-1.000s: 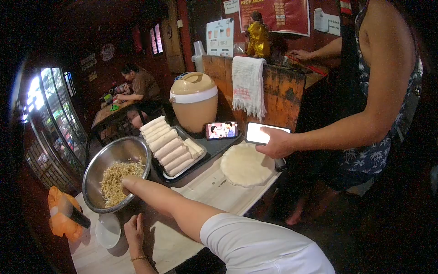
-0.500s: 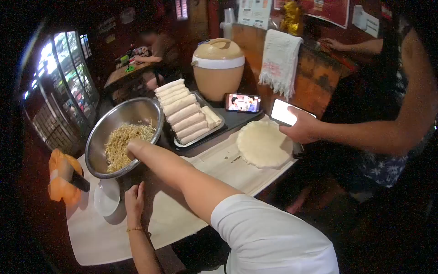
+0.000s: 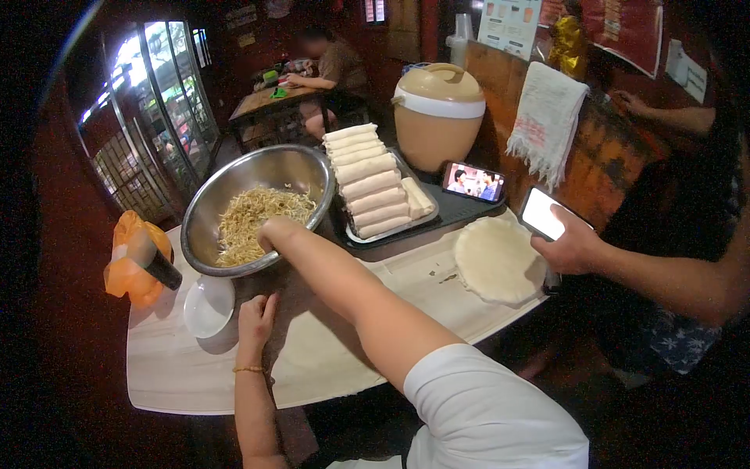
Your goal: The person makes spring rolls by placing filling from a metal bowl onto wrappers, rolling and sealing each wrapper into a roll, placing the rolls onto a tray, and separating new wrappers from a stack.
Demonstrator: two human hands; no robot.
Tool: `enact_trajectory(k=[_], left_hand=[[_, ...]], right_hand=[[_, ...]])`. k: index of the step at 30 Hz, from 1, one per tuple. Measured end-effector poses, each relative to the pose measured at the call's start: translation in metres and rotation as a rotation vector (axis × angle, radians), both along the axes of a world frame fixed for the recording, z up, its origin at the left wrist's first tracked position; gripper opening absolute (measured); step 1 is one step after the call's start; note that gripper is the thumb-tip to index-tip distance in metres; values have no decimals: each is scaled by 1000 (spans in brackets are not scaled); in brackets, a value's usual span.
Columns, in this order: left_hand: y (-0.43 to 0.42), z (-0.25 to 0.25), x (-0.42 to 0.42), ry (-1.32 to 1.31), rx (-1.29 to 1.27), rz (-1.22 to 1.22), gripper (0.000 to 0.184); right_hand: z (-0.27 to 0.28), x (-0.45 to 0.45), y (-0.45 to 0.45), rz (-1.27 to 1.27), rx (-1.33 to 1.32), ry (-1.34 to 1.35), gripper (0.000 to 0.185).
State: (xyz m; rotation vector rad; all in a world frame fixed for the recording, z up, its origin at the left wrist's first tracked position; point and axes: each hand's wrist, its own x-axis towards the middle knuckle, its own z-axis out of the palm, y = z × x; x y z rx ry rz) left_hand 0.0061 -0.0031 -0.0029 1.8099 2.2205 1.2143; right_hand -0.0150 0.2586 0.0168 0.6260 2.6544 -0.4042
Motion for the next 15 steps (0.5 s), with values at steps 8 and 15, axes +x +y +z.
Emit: enact_trajectory(k=[8,15], left_hand=[[1,-3,-1,-66,-12,16,41],[-1,5,2,-29,-55,43,43]], right_hand=[[5,2,-4,-67,-57,7,34],[27,18,-23,-196,-33,8,31]])
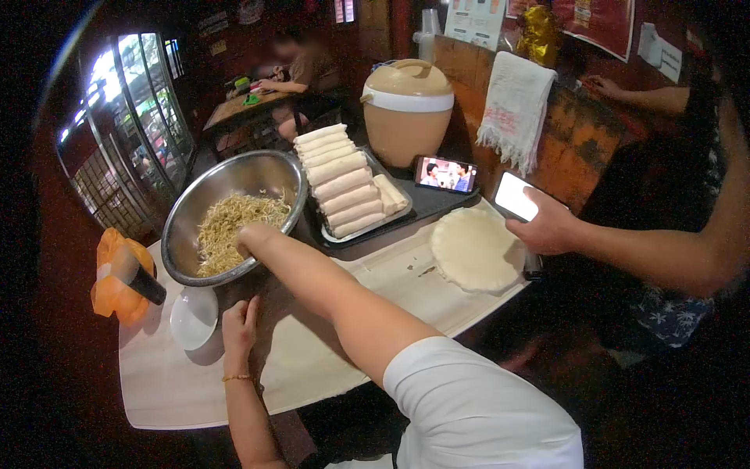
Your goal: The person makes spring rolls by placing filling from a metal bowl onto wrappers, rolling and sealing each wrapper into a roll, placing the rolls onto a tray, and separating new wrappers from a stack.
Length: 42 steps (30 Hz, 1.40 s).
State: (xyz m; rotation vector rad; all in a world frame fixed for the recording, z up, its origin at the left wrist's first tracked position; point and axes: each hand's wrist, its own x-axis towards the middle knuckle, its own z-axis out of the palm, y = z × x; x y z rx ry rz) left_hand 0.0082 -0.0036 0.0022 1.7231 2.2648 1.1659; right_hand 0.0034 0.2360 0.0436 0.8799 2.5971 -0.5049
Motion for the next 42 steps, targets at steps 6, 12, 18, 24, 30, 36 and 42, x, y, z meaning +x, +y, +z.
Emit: enact_trajectory(k=[6,12,18,24,30,36,42], left_hand=[[2,-10,-7,34,47,-24,45],[3,-14,-7,38,66,-24,45],[2,-7,-2,24,34,-11,47],[4,-13,-6,12,78,-39,47],[4,-14,-3,19,155,-67,46],[4,-13,-6,47,84,-45,47],[3,-10,-4,39,71,-36,47]], right_hand=[[-14,-14,13,156,-12,-34,31],[17,14,-14,-109,-49,28,34],[-12,-14,8,-70,-13,18,28],[-14,-9,10,24,-10,122,29],[-28,-25,21,93,25,97,33],[-20,-6,10,20,10,203,32],[-20,-16,14,11,-12,109,29]])
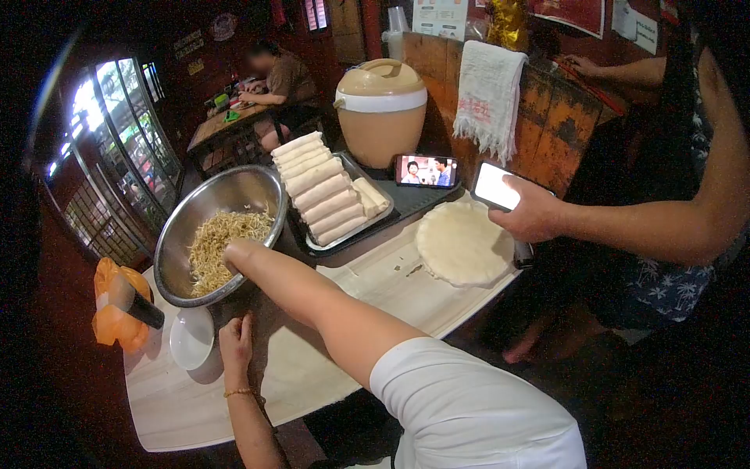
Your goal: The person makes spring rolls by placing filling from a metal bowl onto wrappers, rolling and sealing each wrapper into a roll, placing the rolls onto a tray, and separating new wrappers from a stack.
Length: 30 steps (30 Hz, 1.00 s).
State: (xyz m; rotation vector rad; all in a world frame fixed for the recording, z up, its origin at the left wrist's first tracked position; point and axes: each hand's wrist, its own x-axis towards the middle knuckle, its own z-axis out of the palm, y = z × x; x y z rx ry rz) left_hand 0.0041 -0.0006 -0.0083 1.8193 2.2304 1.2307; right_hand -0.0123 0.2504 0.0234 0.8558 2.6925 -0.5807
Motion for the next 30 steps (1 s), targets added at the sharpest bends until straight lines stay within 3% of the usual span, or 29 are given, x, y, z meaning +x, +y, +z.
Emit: enact_trajectory(k=[8,30], left_hand=[[0,0,0,13,1,-4,45],[-1,1,0,12,-31,16,46]], right_hand=[[18,9,-10,77,4,-106,29],[6,2,-1,73,-8,-12,29]])
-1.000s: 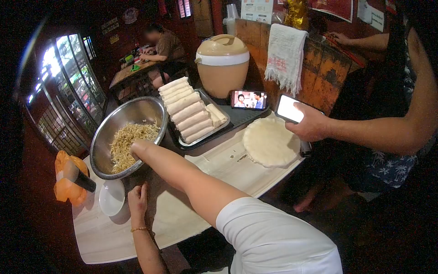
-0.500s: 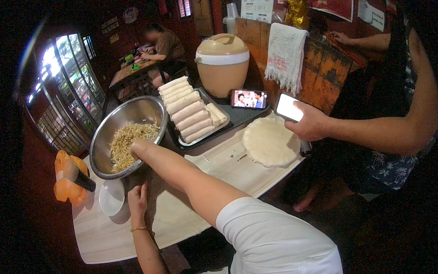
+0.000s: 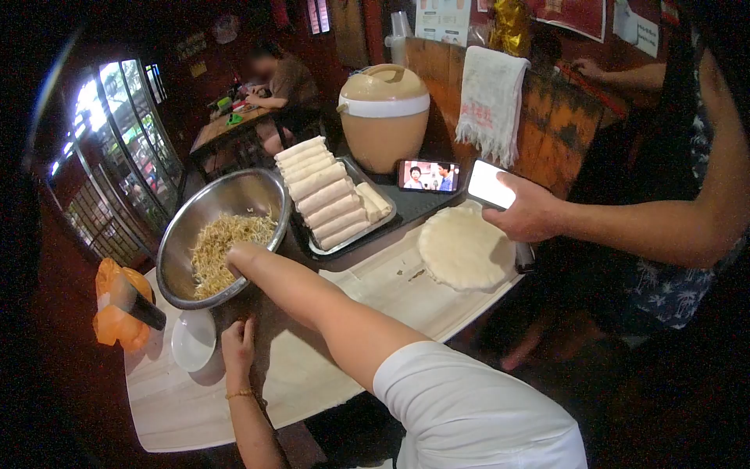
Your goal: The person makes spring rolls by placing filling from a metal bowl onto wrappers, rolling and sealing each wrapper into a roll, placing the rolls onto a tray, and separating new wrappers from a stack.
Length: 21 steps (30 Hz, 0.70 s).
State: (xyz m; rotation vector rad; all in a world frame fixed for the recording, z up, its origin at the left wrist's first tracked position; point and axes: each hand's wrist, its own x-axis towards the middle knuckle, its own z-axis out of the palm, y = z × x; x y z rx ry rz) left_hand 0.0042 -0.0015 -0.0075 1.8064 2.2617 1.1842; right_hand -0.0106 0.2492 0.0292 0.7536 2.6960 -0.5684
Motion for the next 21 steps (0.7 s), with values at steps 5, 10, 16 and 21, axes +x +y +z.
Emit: enact_trajectory(k=[5,10,16,21], left_hand=[[-1,5,4,-7,5,11,45],[0,1,1,-32,6,-2,44],[-1,3,2,-49,43,-39,49],[-1,5,4,-21,28,-15,45]], right_hand=[[23,18,-20,-88,1,-54,28],[17,11,-13,10,29,-107,28],[-3,-7,3,32,59,-124,28],[-19,-19,16,46,13,-125,23]])
